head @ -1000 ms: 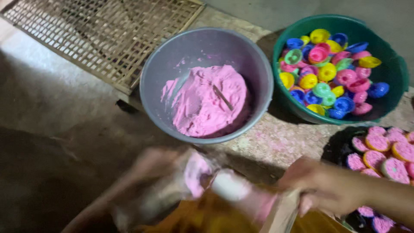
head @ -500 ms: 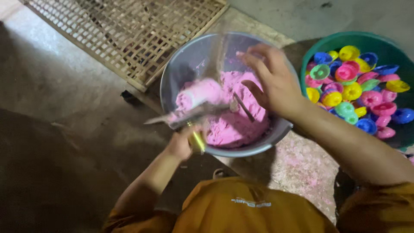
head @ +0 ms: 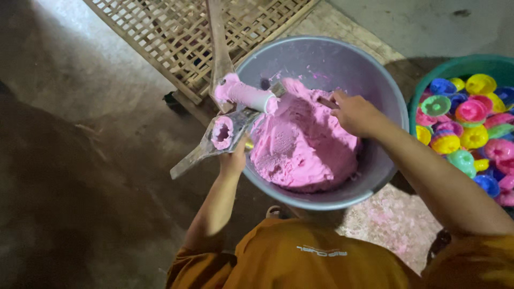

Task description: The person scoops pink paste from a bucket and fills small colorful plastic molds arranged in a tray using a handheld metal dispenser. They repeatedly load the dispenser, press paste into each mold, and adjust the tray as needed.

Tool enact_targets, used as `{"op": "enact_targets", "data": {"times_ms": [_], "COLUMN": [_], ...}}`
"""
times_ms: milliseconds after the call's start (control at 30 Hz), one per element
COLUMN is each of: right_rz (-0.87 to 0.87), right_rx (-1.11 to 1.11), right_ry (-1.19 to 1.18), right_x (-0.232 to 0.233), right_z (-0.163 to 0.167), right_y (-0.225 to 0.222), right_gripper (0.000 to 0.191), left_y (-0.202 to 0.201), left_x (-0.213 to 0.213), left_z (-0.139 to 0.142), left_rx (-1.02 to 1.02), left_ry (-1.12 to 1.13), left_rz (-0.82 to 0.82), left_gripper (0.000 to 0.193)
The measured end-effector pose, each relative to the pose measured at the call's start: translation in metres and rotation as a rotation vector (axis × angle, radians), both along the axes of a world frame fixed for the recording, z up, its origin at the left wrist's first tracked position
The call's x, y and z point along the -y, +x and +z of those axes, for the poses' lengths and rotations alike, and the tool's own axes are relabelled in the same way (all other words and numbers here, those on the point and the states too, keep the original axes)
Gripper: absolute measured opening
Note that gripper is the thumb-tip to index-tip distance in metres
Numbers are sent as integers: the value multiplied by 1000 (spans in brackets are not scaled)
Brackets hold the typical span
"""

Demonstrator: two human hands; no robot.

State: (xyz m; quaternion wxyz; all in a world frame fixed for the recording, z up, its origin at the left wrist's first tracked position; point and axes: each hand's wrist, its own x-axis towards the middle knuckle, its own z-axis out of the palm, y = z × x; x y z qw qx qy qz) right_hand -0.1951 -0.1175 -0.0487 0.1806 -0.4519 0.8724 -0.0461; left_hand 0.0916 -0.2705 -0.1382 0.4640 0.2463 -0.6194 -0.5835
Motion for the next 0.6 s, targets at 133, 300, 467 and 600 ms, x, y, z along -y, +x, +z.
{"op": "enact_targets", "data": {"times_ms": [133, 300, 467, 600], "right_rz": [314, 327, 225, 327], "right_rx": [-79, -200, -115, -141], "right_ry": [-107, 122, -3, -1], "right_x": [24, 63, 65, 62], "right_z": [-8, -40, -45, -39], "right_y": [41, 77, 83, 85], "right_gripper": [31, 18, 19, 20], "left_y": [-3, -3, -2, -2], "left_x": [2, 1, -1, 0], "left_z": [-2, -3, 1, 1], "left_rx": [41, -42, -31, -29], "left_ry": [204, 84, -38, 135], "left_rz": [35, -16, 71, 62], "left_gripper": [14, 15, 15, 16]}}
